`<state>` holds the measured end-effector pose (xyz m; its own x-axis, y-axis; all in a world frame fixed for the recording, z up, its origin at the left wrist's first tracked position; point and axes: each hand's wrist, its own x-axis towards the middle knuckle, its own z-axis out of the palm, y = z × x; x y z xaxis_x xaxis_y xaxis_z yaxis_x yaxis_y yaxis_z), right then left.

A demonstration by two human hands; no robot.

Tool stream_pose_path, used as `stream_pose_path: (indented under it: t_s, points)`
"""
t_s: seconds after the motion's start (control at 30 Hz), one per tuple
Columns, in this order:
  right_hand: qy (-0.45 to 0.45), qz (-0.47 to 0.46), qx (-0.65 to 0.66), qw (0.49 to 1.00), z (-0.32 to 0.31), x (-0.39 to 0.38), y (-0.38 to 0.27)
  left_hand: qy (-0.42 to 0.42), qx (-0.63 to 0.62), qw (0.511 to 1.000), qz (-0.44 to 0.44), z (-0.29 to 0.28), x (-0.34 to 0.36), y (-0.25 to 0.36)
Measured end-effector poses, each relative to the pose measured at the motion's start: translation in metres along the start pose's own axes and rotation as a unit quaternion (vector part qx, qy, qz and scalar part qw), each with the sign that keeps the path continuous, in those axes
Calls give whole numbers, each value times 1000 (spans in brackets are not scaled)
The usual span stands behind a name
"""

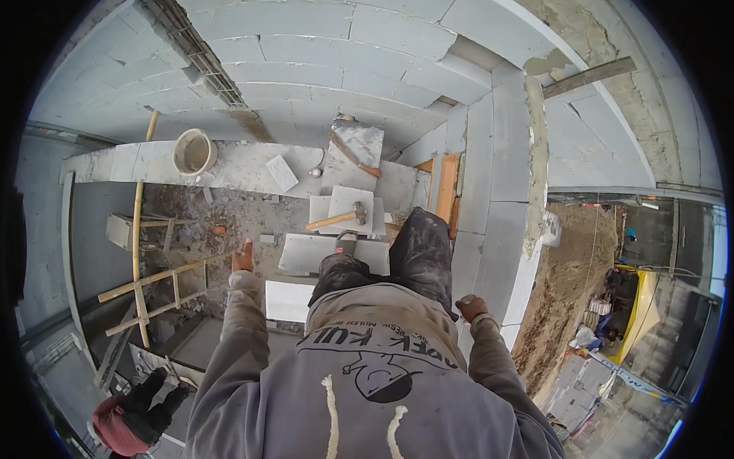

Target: The person spreads mortar onto concrete blocks using a trowel, trims concrete blocks with a blade, and sets a block into place on the wall structure by hand.

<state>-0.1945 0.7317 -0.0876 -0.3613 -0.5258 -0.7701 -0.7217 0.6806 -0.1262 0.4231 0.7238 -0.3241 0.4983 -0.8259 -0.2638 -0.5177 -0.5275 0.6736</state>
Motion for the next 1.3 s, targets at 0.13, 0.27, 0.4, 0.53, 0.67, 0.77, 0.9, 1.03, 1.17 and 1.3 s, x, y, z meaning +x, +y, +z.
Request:
stream_pose_path:
  t_s: [0.13, 0.27, 0.4, 0.53, 0.67, 0.77, 0.9, 1.03, 1.17, 1.3]
  points:
    - [-15, 10, -10, 1000, -14, 24, -35, -95, 64, 915, -386, 5, -118, -112]
    - [-14, -42, 30, 999, -31, 68, -89, -136, 82, 899, -408, 21, -195, -67]
    - [-16, -136, -72, 988, -49, 101, -158, -121, 52, 911, -390, 26, -213, -48]
    - [-50, -163, -157, 973, -69, 164, -221, 123, -290, 841, -439, 64, -158, -45]
    - [-60, -204, -202, 956, -78, 307, -264, 251, -336, 826, -376, 74, -137, -6]
    - [-131, -169, -157, 964, -79, 321, -349, 252, -255, 832, -424, 95, -115, 63]
    - [-208, -146, -200, 946, -46, 411, -409, 123, -142, 816, -547, 143, -122, 135]
    - [-251, -138, -233, 929, 6, 467, -440, 13, -102, 832, -545, 172, -111, 190]
    - [-219, -182, -386, 878, 71, 592, -416, 11, -128, 833, -538, 176, -79, 179]
    - [-176, -250, -535, 788, 220, 625, -421, 132, -197, 741, -628, 186, -137, 118]
